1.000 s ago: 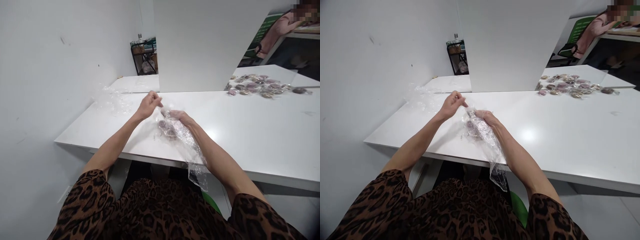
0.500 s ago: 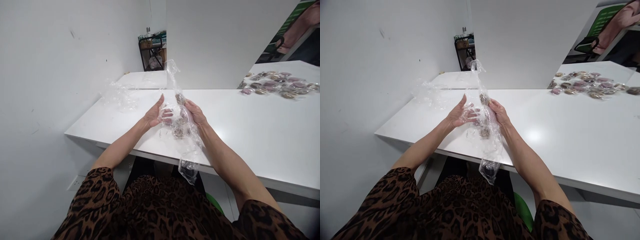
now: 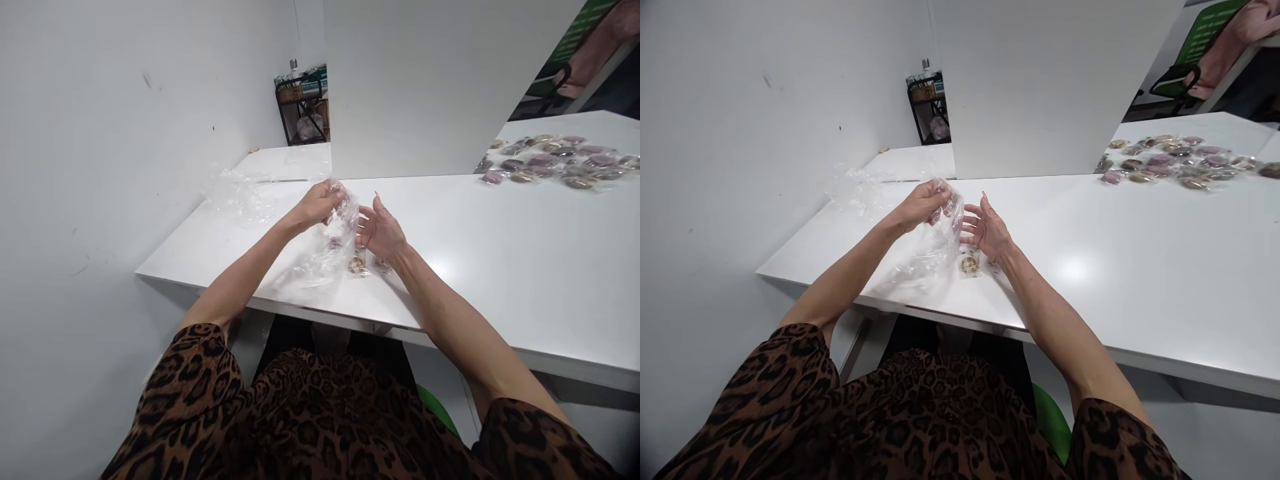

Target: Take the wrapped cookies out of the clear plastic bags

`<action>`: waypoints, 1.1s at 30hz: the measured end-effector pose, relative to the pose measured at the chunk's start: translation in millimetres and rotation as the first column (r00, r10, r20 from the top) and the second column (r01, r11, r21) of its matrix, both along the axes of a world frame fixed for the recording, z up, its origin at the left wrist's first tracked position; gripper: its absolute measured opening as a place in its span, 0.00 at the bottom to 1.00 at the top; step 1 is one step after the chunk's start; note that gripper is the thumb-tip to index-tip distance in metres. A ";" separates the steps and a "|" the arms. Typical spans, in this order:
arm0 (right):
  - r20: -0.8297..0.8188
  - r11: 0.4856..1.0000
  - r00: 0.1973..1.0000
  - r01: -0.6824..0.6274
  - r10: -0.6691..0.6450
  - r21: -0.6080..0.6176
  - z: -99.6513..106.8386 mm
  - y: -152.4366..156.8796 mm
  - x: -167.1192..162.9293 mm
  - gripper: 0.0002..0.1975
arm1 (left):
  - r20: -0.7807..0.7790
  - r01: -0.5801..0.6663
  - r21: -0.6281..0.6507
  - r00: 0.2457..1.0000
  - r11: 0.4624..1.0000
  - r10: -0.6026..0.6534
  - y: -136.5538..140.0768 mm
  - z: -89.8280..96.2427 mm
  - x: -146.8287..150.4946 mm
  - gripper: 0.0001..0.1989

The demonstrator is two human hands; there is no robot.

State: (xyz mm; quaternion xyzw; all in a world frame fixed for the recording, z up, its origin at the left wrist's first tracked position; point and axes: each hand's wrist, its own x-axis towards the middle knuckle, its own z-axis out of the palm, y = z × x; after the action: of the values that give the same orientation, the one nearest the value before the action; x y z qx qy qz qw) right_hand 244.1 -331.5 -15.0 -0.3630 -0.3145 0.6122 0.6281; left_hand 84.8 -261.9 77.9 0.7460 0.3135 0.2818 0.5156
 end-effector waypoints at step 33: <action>-0.232 0.953 0.927 0.266 -0.294 -0.144 -4.1 6.1 -10.6 0.24 | 0.176 -0.122 0.033 0.978 0.992 0.114 -2.9 86.1 21.6 0.17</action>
State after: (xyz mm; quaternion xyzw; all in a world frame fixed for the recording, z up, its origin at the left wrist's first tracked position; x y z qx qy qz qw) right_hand 233.5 -325.5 -19.1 -0.3579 -0.1434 0.5735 0.7228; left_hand 106.4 -264.8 164.1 0.7096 0.3049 0.3826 0.5071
